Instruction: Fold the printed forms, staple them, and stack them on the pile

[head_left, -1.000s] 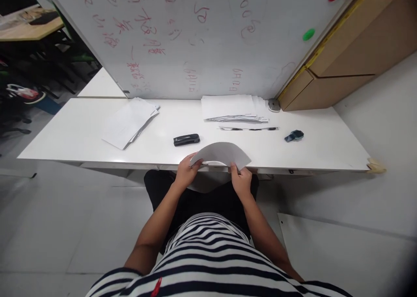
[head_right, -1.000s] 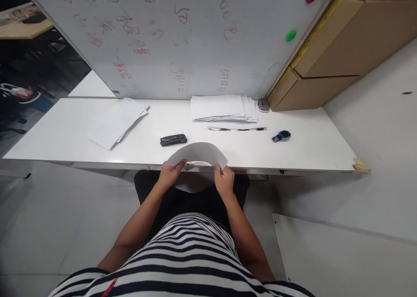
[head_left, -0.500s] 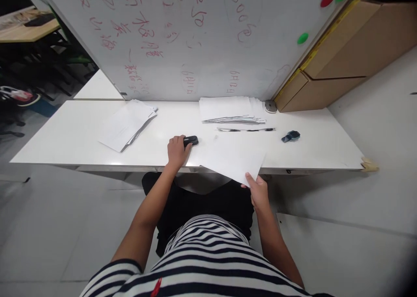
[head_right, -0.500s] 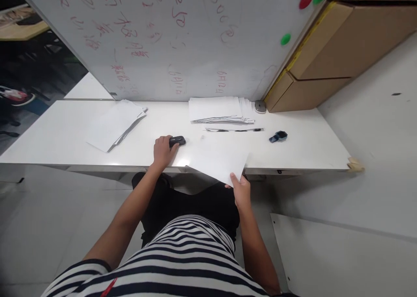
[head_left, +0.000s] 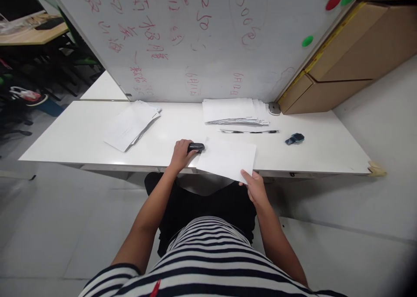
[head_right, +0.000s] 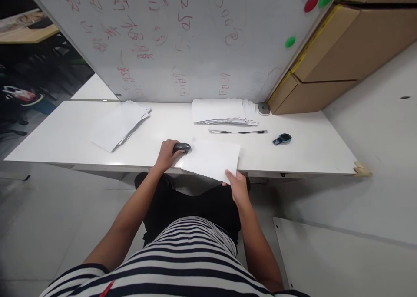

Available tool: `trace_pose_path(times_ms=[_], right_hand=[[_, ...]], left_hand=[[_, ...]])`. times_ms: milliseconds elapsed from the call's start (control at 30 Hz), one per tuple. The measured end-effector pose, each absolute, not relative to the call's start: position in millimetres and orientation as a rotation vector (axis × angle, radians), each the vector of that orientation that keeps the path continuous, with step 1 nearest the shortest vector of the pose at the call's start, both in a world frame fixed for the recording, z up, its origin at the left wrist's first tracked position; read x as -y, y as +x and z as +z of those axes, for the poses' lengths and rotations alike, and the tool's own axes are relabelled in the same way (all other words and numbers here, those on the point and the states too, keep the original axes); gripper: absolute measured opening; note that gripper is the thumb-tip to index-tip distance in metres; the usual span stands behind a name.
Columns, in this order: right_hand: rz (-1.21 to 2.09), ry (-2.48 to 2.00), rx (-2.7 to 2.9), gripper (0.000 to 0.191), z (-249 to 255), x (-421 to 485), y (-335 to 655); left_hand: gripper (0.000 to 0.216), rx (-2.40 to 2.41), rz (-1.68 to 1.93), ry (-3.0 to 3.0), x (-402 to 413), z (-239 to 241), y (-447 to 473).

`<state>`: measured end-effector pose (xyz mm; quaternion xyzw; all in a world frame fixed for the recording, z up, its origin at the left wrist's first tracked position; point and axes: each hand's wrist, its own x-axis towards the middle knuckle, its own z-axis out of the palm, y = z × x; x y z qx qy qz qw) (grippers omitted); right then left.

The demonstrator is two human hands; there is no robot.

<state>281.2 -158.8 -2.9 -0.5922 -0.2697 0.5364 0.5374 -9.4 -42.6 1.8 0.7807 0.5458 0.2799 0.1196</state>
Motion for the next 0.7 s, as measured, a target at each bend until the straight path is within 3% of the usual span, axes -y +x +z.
trace_pose_path(times_ms=[333,533,700], right_hand=[[1.377,-1.401,0.71,0.04,-11,154,263],[1.307,-1.413,0.745,0.041,-13,153,262],[1.264,-1.416,0.758,0.039,-16,154,263]], left_hand=[[0.038,-1.545,0.907,2.371,52,9,-6],[0.025,-1.758,1.288,2.168,38,29,4],[0.037,-1.897,0.96,2.171,7,38,28]])
